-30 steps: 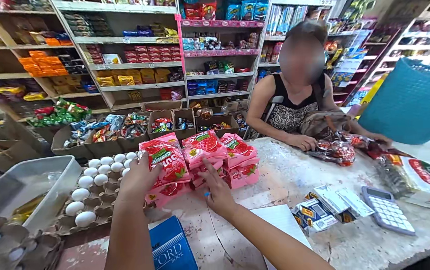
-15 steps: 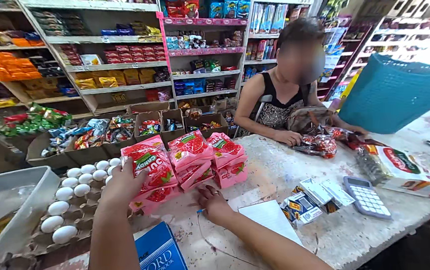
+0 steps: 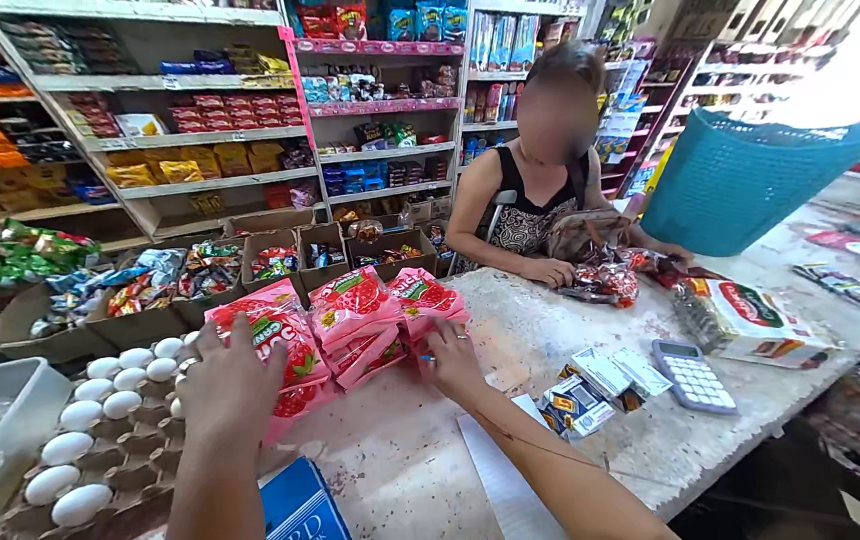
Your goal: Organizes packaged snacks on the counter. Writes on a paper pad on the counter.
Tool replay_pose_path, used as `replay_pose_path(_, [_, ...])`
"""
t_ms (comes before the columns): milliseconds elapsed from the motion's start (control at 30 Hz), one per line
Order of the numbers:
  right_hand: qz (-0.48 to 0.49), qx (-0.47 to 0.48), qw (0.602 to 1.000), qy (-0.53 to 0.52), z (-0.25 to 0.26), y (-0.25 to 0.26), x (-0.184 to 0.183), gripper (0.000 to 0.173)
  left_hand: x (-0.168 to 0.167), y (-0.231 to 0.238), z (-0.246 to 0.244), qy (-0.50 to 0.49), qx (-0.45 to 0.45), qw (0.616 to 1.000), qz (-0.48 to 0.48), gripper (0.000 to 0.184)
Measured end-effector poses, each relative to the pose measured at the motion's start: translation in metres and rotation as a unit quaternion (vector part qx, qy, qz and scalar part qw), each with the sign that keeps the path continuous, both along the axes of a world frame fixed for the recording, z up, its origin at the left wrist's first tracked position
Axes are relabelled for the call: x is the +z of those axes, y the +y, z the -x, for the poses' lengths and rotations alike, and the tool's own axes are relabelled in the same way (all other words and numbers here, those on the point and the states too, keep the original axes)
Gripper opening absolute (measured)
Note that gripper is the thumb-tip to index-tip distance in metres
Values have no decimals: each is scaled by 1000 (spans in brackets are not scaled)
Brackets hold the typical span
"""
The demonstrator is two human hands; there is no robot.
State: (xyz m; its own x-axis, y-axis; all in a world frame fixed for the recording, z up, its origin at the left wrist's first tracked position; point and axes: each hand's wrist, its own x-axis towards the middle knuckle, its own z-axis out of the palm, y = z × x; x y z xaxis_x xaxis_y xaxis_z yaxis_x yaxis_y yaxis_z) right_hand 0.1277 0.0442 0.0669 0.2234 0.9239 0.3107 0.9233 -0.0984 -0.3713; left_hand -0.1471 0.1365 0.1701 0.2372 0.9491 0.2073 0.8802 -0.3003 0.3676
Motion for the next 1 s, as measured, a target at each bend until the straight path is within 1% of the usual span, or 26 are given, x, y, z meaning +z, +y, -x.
replay_pose_path(33, [21, 3, 1000, 15, -6, 0, 4, 33, 3, -16, -11, 11, -48, 999, -18, 55])
replay_pose_path(67, [3, 9, 999, 42, -13, -4, 6, 35, 3, -35, -26, 31, -108, 993, -21, 47])
replay_pose_path(100, [-37, 17, 995, 95, -20, -12, 9, 39, 0, -56, -43, 62, -174, 983, -5, 41])
replay_pose_path(133, [-73, 24, 982, 174, -27, -21, 14, 41, -5, -79, -62, 101, -243, 964, 35, 38])
replay_pose_path(167, [-102, 24, 958, 268, -34, -33, 19, 44, -15, -103, -81, 133, -318, 936, 77, 35])
replay_pose_path(233, [-145, 3, 882, 449, -41, -56, 26, 60, -51, -142, -112, 161, -451, 864, 153, 38])
replay_pose_path(267, [-156, -28, 835, 527, -43, -67, 25, 68, -70, -157, -123, 167, -496, 834, 176, 45])
replay_pose_path(300, [-156, -66, 794, 584, -45, -76, 20, 72, -85, -167, -131, 178, -529, 807, 193, 55])
replay_pose_path(333, [-147, -98, 774, 608, -48, -86, 12, 71, -98, -173, -137, 185, -555, 787, 197, 63])
replay_pose_path(367, [-129, -117, 785, 595, -51, -96, 0, 63, -107, -176, -141, 190, -571, 774, 194, 69])
replay_pose_path(433, [-81, -121, 855, 498, -58, -118, -28, 38, -122, -178, -145, 199, -582, 768, 179, 79])
replay_pose_path(467, [-59, -123, 888, 438, -60, -128, -40, 34, -127, -180, -146, 210, -579, 767, 181, 84])
replay_pose_path(533, [-30, -121, 930, 345, -59, -139, -52, 36, -131, -182, -145, 225, -567, 764, 210, 93])
replay_pose_path(633, [-5, -96, 949, 300, -56, -135, -62, 39, -135, -186, -143, 229, -560, 758, 246, 106])
replay_pose_path(733, [-16, -82, 944, 319, -55, -122, -60, 40, -132, -187, -142, 252, -545, 755, 264, 115])
replay_pose_path(800, [-58, -88, 934, 341, -54, -114, -56, 38, -128, -187, -142, 271, -529, 757, 271, 116])
replay_pose_path(867, [-133, -118, 918, 355, -47, -106, -52, 18, -127, -186, -141, 276, -524, 757, 274, 115])
replay_pose_path(900, [-163, -113, 900, 389, -43, -101, -51, 11, -127, -186, -141, 276, -522, 758, 276, 115])
replay_pose_path(933, [-177, -89, 869, 454, -37, -97, -50, 13, -127, -186, -141, 278, -519, 759, 278, 115])
replay_pose_path(967, [-161, -69, 836, 520, -31, -94, -50, 24, -127, -186, -142, 280, -515, 760, 280, 113])
replay_pose_path(1000, [-122, -58, 818, 558, -24, -92, -51, 35, -127, -186, -142, 283, -511, 761, 281, 113])
